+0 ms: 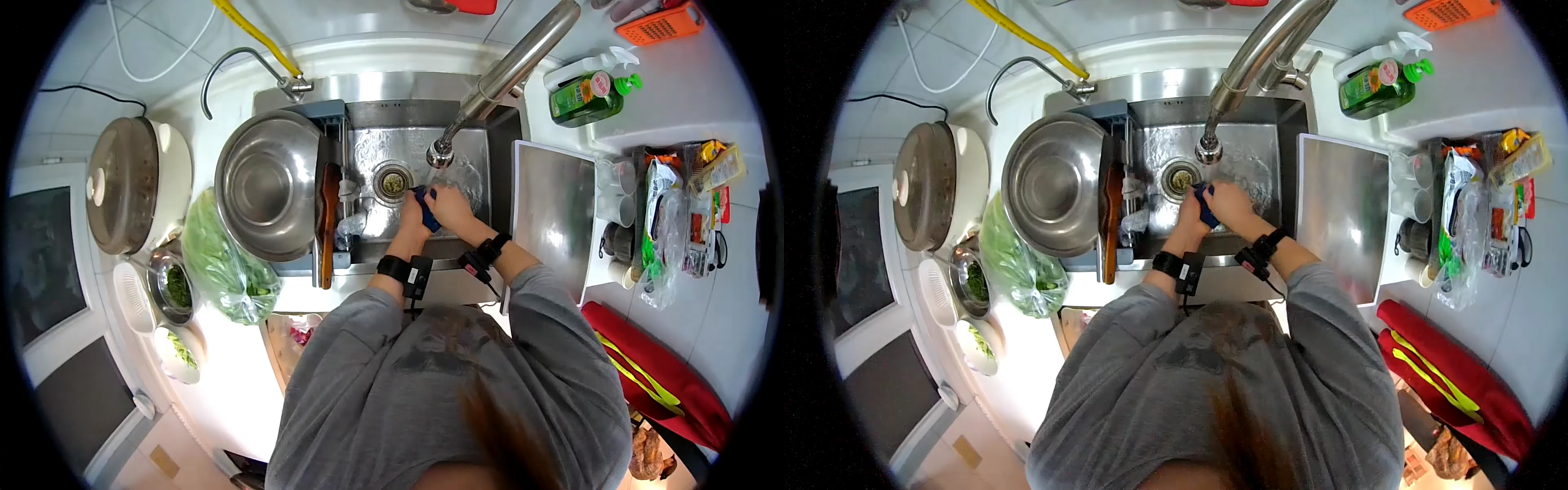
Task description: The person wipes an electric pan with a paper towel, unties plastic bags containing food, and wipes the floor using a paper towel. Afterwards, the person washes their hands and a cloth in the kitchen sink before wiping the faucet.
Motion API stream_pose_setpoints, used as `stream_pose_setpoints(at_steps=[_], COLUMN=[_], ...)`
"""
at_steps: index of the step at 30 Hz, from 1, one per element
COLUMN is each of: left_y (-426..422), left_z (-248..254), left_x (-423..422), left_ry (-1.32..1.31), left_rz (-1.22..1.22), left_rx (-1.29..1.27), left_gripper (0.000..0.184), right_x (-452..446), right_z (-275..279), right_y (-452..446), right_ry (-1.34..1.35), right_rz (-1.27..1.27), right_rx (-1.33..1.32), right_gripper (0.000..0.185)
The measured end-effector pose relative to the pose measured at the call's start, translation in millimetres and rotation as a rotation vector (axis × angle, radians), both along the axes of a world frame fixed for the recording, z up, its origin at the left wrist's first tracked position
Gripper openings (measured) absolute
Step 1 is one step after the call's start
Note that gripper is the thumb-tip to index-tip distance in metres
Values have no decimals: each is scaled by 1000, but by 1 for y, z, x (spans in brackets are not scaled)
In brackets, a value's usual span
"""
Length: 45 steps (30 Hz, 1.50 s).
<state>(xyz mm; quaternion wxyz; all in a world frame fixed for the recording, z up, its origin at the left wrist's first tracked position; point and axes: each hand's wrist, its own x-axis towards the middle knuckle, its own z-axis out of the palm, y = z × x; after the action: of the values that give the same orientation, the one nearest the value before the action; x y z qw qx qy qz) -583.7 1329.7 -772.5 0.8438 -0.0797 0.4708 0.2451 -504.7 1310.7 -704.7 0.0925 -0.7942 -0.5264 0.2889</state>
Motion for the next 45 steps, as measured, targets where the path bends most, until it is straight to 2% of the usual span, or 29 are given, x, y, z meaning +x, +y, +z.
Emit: stream_pose_setpoints(at_steps=[3, 4, 5, 7, 8, 9, 11, 12, 13, 14, 15, 16, 17, 18, 19, 21, 23, 24, 25, 26, 28, 32, 34, 35, 37, 39, 43, 45], left_y=[10, 12, 15, 20, 19, 13, -2, -4, -6, -5, -4, -1, 2, 4, 9, 19, 33, 38, 41, 44, 47, 48, 49, 51, 53, 52, 52, 49], left_z=[4, 13, 18, 22, 9, -15, -56, -38, -24, -12, -9, -8, -6, -9, -13, -20, 11, 21, 24, 21, 33, 37, 40, 42, 40, 42, 44, 51], left_x=[-13, -21, -28, -37, -42, -43, -38, -28, -19, -10, -5, -1, 1, 4, 7, 3, 2, 3, 5, 5, 8, 3, 0, -4, -11, -17, -19, -19], left_ry=[-97, 12, 9, 397, 395, 396, 778, 793, 790, 658, 525, 517, 422, 328, 323, 587, 508, 626, 748, 761, 820, 926, 917, 929, 867, 915, 842, 795], left_rz=[78, 70, 70, -447, -573, -576, -836, -803, -812, -744, -675, -689, -698, -708, -717, -1119, -1170, -1221, -1270, -1222, -1283, -1295, -1276, -1288, -1261, -1284, -1214, -1117], left_rx=[-46, 22, 36, 224, 258, 268, 1348, 1451, 1457, 1484, 1503, 1514, 1481, 1446, 1453, 1421, 1351, 1466, 1582, 1573, 1543, 1593, 1637, 1635, 1599, 1536, 1501, 1659], left_gripper=[52, 43, 43, 48, 64, 64, 73, 84, 84, 80, 75, 75, 68, 60, 60, 46, 45, 44, 43, 42, 41, 38, 34, 34, 48, 49, 41, 44], right_x=[20, 32, 43, 53, 54, 54, 50, 48, 47, 45, 46, 50, 53, 58, 67, 84, 113, 125, 137, 145, 159, 190, 203, 211, 227, 238, 247, 249], right_z=[-11, -22, -32, -20, -13, -9, -14, -10, -7, -5, 1, 7, 15, 22, 28, 27, 15, 9, 3, -2, 20, 50, 65, 65, 57, 52, 38, 30], right_y=[2, 4, 5, 14, 17, 19, 19, 19, 18, 17, 16, 15, 13, 11, 9, 2, -3, -5, -7, -7, 10, 54, 77, 85, 102, 113, 124, 130], right_ry=[35, 142, 253, 285, 426, 567, 596, 698, 802, 816, 821, 805, 786, 791, 794, 807, 595, 599, 315, 26, 38, -144, -297, -283, -411, -316, -162, -157], right_rz=[-53, -126, -198, -157, -166, -172, -190, -200, -210, -197, -207, -155, -102, -114, -115, -125, -56, -67, 14, 95, -22, -154, -299, -302, -449, -483, -470, -486], right_rx=[30, 32, 34, 78, -67, -212, -177, -221, -267, -281, -273, -291, -312, -305, -267, -230, -177, -171, 16, 195, 146, 329, 277, 281, 274, 222, 122, 157], right_gripper=[28, 30, 32, 31, 29, 27, 23, 26, 29, 25, 25, 25, 26, 26, 26, 27, 27, 27, 29, 31, 41, 32, 27, 27, 27, 27, 27, 30])
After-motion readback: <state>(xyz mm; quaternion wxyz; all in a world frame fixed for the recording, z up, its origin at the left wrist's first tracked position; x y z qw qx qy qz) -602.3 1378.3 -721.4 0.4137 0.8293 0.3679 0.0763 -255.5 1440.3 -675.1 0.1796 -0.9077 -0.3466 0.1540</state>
